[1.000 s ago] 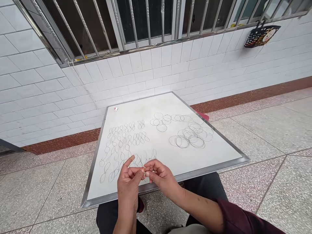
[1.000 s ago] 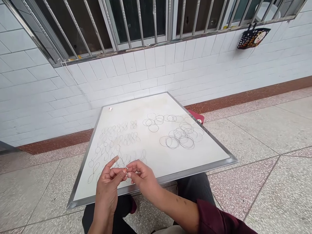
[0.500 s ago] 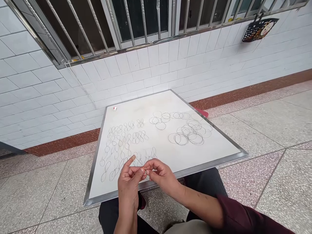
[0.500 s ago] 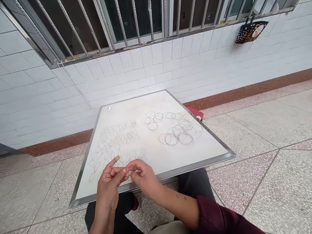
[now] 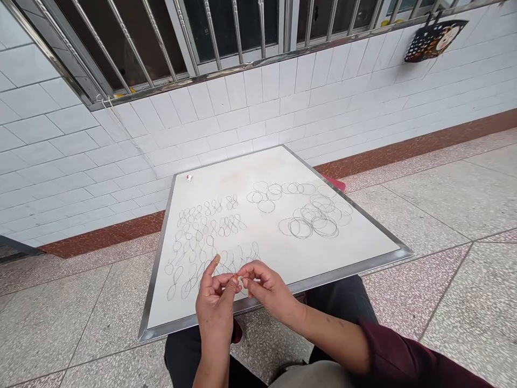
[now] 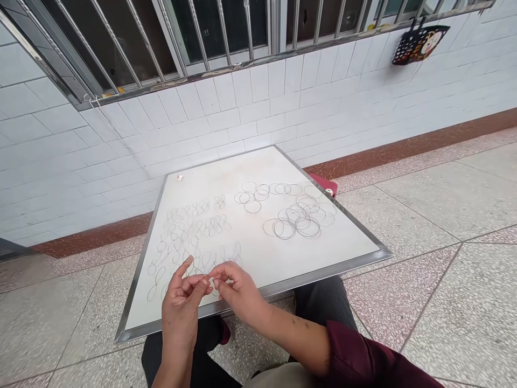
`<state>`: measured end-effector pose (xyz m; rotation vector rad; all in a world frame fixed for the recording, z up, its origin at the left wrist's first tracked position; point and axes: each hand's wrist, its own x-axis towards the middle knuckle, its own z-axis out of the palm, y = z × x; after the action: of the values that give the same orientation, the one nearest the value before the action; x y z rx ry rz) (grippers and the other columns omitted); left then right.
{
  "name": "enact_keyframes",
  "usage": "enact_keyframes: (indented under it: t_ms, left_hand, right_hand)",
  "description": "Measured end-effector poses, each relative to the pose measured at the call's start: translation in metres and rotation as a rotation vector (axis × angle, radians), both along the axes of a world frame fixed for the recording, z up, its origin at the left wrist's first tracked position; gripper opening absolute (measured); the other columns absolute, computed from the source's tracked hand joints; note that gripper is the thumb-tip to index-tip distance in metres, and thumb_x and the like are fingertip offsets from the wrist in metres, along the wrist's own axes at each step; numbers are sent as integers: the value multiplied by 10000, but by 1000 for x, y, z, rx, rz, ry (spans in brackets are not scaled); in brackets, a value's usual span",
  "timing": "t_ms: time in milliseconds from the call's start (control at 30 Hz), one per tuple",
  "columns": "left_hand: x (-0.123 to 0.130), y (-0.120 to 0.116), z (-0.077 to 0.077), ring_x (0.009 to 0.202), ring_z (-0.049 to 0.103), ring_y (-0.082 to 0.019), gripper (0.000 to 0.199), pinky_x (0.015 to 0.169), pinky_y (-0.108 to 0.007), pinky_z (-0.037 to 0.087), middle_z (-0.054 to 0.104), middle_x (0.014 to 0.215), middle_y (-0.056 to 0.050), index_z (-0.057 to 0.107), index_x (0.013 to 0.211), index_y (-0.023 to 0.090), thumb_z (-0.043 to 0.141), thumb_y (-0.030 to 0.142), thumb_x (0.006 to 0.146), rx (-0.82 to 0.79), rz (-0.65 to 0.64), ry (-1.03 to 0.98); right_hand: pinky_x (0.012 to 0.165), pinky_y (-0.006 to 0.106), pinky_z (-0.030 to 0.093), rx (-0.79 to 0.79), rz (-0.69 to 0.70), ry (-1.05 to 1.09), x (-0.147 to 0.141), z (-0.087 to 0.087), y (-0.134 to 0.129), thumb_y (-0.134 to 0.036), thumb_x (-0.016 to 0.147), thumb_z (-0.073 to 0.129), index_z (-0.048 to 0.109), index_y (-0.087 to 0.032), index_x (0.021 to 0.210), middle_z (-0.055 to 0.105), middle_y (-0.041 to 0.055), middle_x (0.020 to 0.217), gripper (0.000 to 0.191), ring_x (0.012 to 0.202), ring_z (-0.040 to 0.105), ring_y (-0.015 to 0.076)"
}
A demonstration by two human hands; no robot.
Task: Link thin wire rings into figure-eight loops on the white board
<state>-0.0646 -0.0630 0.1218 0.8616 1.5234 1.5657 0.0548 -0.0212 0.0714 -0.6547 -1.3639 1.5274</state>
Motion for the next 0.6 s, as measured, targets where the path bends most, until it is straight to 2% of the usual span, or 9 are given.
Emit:
enact_keyframes:
  t_ms: [333,600]
  left_hand:
    - [1,2,-1,658,624,-144,724,767,-327,525,665,721,34,499,1385,205,768,346,727,-24,-10,-19]
    - [-5,4,-3,650,596,-140,623,660,-289,531,606,714,46,551,1325,212,729,321,737,-72,-77,8]
  right_hand:
    - [616,260,530,3,-1,-11,0,-1,1,-276,915,570,621,-241,1006,524,11,906,110,770,542,134]
    - [657,266,500,38,-9,-136,3,-9,1,-193,897,537,619,-235,1013,556,17,925,148,786,556,135]
